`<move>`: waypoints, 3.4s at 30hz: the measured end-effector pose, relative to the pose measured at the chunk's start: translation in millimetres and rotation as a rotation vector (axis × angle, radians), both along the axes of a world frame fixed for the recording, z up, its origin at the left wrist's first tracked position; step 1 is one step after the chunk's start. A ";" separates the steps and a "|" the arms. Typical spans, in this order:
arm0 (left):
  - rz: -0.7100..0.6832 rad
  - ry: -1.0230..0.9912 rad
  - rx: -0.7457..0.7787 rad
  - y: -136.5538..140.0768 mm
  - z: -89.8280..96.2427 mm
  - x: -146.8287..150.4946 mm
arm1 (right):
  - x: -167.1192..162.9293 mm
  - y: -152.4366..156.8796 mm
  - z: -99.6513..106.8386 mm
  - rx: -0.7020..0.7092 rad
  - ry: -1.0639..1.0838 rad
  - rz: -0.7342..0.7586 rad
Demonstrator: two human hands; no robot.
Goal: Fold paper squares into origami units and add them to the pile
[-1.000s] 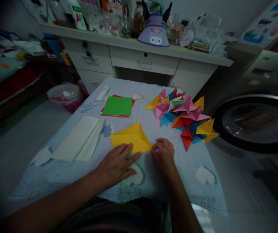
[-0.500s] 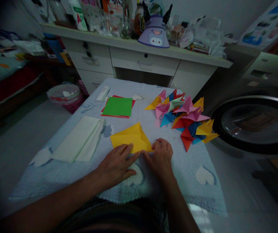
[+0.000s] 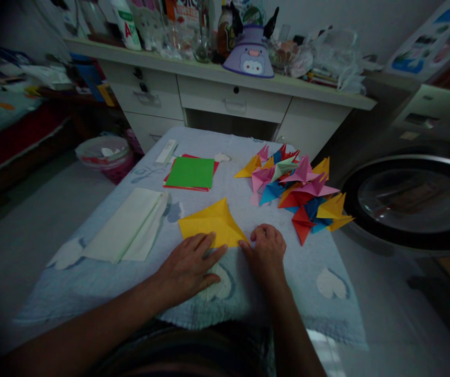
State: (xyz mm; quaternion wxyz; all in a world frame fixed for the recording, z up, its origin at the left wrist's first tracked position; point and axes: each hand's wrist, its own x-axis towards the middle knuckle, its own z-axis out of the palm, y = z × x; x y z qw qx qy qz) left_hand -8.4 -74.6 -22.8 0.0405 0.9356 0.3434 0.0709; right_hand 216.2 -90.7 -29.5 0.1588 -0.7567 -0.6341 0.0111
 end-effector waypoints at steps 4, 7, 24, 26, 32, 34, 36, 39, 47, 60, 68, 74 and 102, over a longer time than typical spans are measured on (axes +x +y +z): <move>0.003 -0.003 -0.008 0.1 -2.7 0.1 | 1.6 0.7 0.1 -0.006 -0.002 -0.007; 0.001 0.000 -0.007 0.6 -3.2 -0.2 | 2.7 2.0 0.6 -0.025 0.003 -0.036; -0.003 -0.034 0.002 1.2 -1.4 0.9 | -23.5 -20.6 17.6 0.184 0.633 0.499; 0.000 -0.035 -0.002 1.4 -2.3 1.2 | -30.9 -19.7 10.5 0.165 0.551 0.528; -0.013 -0.039 0.019 1.8 -6.3 -1.8 | -32.6 -16.3 -1.2 0.166 0.331 0.528; -0.023 -0.042 0.031 2.4 -6.7 -4.9 | -33.6 -16.8 -0.6 0.146 0.277 0.526; -0.040 -0.041 0.034 3.1 -6.2 -8.8 | -36.2 -17.6 0.7 0.122 0.237 0.514; -0.052 -0.041 0.022 3.7 -4.7 -13.9 | -41.3 -18.6 2.6 0.091 0.196 0.509; -0.050 -0.043 -0.007 3.9 0.6 -14.6 | -22.1 -14.7 3.6 0.165 0.303 0.408; 0.082 -0.044 -0.094 31.2 22.6 12.0 | 4.7 2.5 -0.7 0.006 0.240 0.172; 0.104 -0.113 -0.169 39.7 19.1 18.0 | 4.3 8.6 8.8 -0.037 0.259 0.191; 0.126 -0.143 -0.234 43.1 18.8 19.7 | 5.5 5.7 4.7 -0.015 0.261 0.231; 0.126 0.006 -0.077 28.7 12.4 21.0 | -5.5 16.5 7.4 -0.038 0.118 0.131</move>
